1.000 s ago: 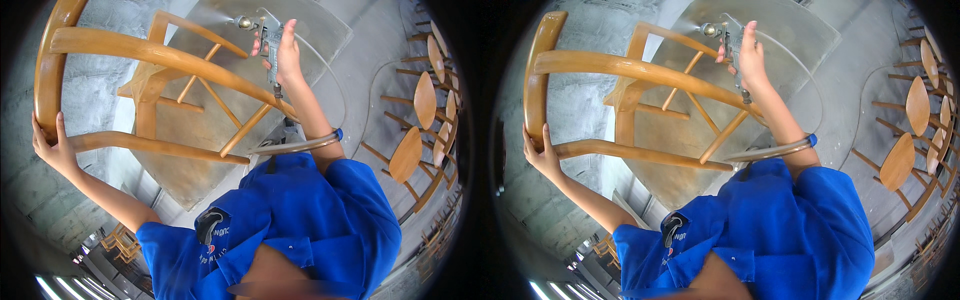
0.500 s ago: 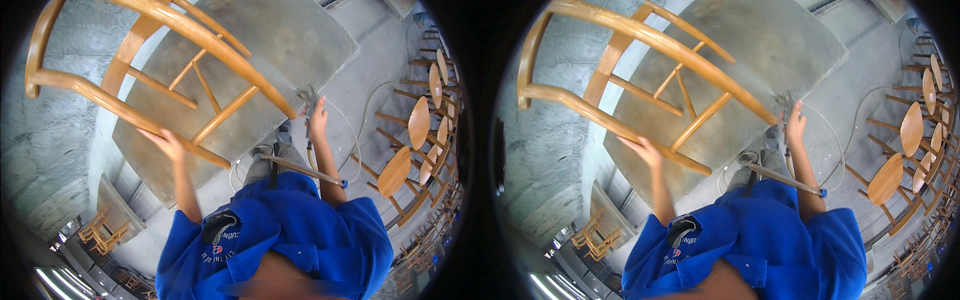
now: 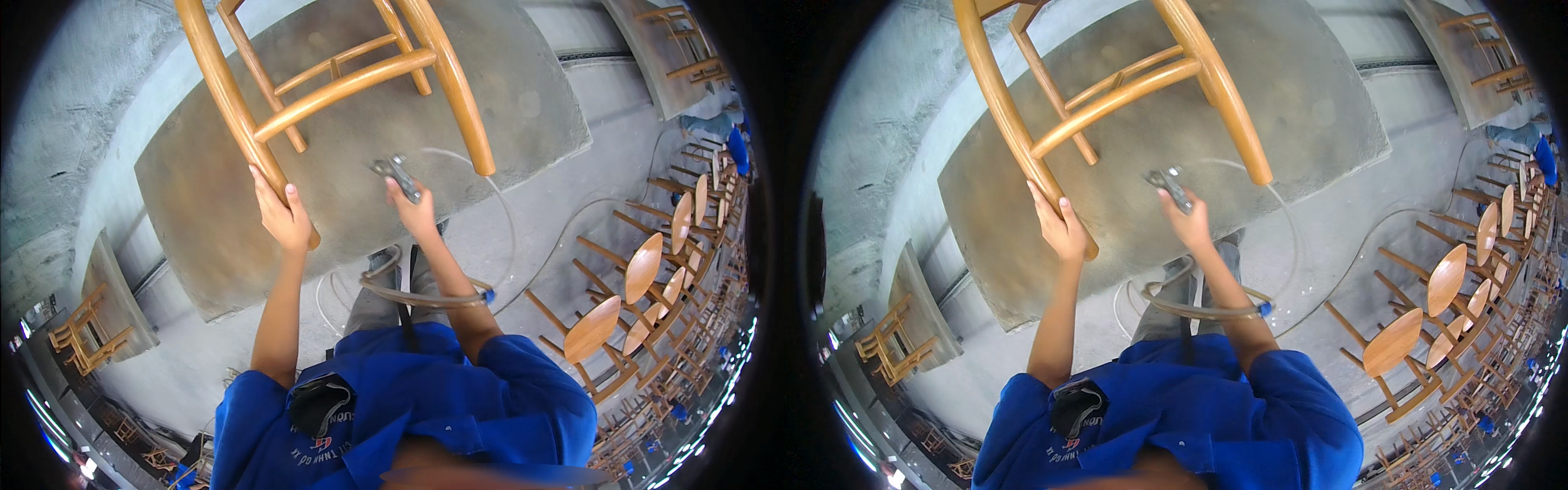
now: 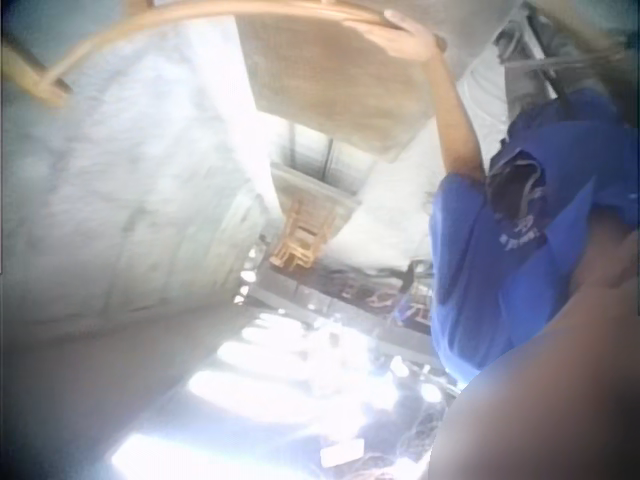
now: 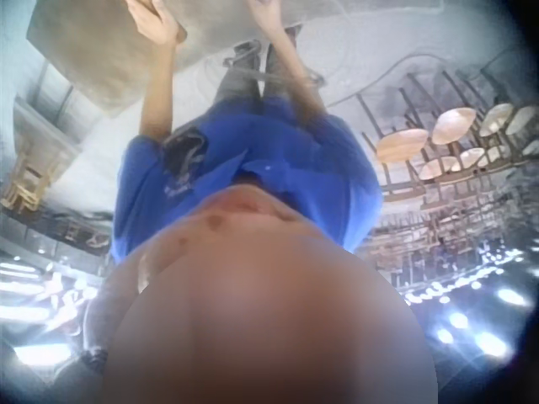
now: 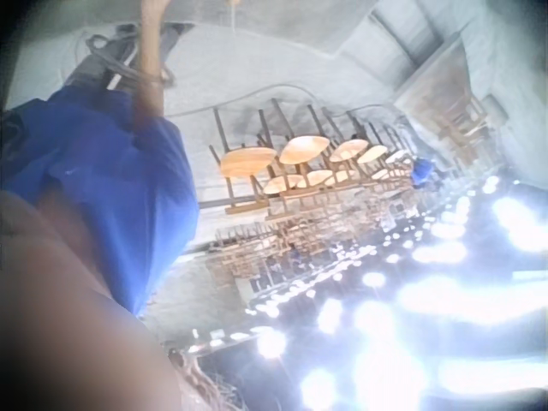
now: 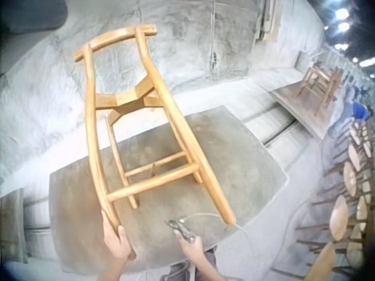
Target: The person uses a spray gun to apply finish to wooden chairs in a workshop. They lift and rotate each chair to coat all sides, then place it upright on the floor before moving to the next chair.
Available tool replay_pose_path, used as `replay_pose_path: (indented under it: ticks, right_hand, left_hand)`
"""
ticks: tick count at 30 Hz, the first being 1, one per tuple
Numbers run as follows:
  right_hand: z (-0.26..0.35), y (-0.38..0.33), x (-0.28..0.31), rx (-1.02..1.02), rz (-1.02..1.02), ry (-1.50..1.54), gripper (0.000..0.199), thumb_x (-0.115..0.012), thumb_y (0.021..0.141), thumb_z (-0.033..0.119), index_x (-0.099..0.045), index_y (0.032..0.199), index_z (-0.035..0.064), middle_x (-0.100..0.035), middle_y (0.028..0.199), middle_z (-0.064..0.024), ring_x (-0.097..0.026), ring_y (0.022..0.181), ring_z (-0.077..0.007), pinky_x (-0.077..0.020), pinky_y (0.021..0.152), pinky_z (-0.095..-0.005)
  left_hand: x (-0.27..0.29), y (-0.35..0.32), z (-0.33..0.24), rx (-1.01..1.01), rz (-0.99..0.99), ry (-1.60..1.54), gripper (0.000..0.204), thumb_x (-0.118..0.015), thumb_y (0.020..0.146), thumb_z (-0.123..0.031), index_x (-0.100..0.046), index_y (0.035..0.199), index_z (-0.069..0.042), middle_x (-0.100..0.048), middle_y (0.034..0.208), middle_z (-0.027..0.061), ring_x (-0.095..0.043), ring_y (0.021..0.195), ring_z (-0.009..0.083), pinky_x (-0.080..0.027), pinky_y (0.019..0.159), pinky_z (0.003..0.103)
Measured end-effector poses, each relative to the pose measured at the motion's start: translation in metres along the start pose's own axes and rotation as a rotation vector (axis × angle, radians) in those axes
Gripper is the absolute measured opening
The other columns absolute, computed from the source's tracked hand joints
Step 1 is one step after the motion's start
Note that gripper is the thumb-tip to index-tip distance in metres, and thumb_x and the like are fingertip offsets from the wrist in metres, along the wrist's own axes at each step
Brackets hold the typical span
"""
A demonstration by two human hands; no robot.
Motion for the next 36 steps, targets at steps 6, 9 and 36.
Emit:
replay_pose_path:
  ticks: [6, 9, 36]
  right_hand:
    - [0.033, 0.036, 0.002, 0.111, -0.234, 0.055, 0.032, -0.069, 0.094, 0.035, -0.066, 0.084, 0.005, -0.065, 0.069, -0.0016, -0.059, 0.063, -0.0084, -0.0402, 0.051, -0.0244]
    - [0.023, 0.027, 0.035, -0.015, -0.354, 0.156, 0.037, -0.064, 0.096, 0.041, -0.064, 0.09, 0.0047, -0.064, 0.071, -0.0028, -0.06, 0.062, -0.0107, -0.0362, 0.043, -0.0234]
    - [0.138, -0.17, 0.098, 0.091, -0.351, -0.023, 0.037, -0.056, 0.101, 0.035, -0.064, 0.11, 0.0002, -0.065, 0.073, -0.0057, -0.051, 0.048, -0.006, -0.0335, 0.038, -0.0206]
  left_hand:
    - [0.006, 0.021, 0.001, -0.005, -0.023, -0.046, 0.06, -0.044, 0.102, -0.033, -0.031, 0.152, -0.001, -0.042, 0.149, 0.0225, -0.046, 0.133, 0.0406, -0.04, 0.107, 0.044]
    - [0.006, 0.026, 0.005, 0.007, -0.026, -0.053, 0.058, -0.043, 0.102, -0.033, -0.033, 0.151, -0.002, -0.043, 0.149, 0.0219, -0.045, 0.134, 0.0396, -0.039, 0.108, 0.044]
    - [0.013, 0.004, 0.048, 0.088, -0.112, -0.152, 0.055, -0.037, 0.103, -0.032, -0.043, 0.142, 0.006, -0.05, 0.14, 0.0262, -0.048, 0.129, 0.0407, -0.032, 0.109, 0.047]
Point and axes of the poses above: each hand's wrist, its own y-axis towards the middle knuckle, its own x-axis out of the back of the hand, z = x × y, the point moved 9 cm from there along y, towards the middle knuckle
